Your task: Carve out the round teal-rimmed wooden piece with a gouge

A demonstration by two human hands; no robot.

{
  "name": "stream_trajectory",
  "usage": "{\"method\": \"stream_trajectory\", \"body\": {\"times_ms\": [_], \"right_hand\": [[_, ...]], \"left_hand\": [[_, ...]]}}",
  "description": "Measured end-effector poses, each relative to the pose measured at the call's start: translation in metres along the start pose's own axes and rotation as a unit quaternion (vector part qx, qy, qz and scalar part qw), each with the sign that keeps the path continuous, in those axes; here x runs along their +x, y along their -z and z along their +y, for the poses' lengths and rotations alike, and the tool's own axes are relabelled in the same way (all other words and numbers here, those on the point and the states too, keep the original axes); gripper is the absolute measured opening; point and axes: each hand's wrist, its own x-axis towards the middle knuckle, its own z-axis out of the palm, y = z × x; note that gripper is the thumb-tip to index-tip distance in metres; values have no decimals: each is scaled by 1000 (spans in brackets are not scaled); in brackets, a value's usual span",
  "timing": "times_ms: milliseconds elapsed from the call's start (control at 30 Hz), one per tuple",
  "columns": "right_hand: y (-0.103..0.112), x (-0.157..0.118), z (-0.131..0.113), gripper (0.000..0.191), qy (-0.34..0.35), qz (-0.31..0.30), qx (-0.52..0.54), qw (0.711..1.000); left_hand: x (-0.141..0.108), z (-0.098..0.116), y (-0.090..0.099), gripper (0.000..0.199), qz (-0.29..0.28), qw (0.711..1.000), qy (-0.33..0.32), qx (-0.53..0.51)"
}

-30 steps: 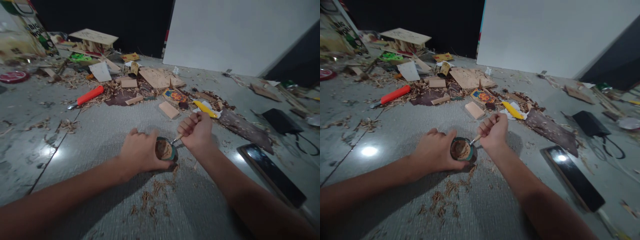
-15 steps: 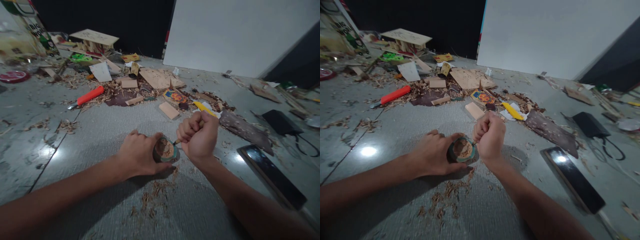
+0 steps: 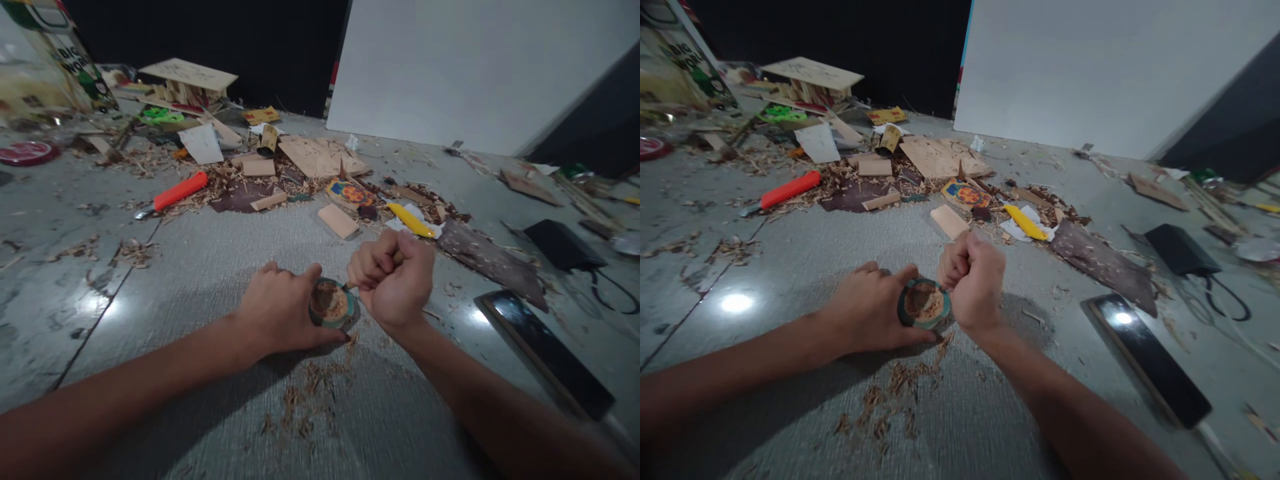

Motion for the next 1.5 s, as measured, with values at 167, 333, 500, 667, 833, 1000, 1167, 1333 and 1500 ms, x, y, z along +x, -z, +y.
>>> {"method": "stream_trajectory", "body": {"times_ms": [167,333,500,667,833,1000,1167,1333,1500], "right_hand": [[0,0,5,48,8,-22,-26,999],[11,23,2,46,-71,65,62,993],[21,35,4,43,-151,140,102,973],[6,19,0,47,-137,86,101,982],[16,30,5,46,-187,132,136,964],[31,38,10,42,-184,175,149,956],[33,31,14,41,-186,216,158,945],[36,34,16,42,-188,229,166,941],[29,36,2,41,-151,206,165,953]], "left_hand": [[0,-1,0,82,-4,1000,-9,-12],[1,0,1,78,-10,999,-17,-36],[1,0,0,80,-3,999,-17,-36],[1,0,1,81,-27,999,-19,-39],[0,0,0,78,-10,1000,-14,-24],[-1,-1,-1,77,1,999,-22,-23],[-2,-1,-1,78,4,999,-26,-20],[-1,-1,-2,78,7,999,-24,-31],[0,-1,-2,77,8,999,-19,-29]]}}
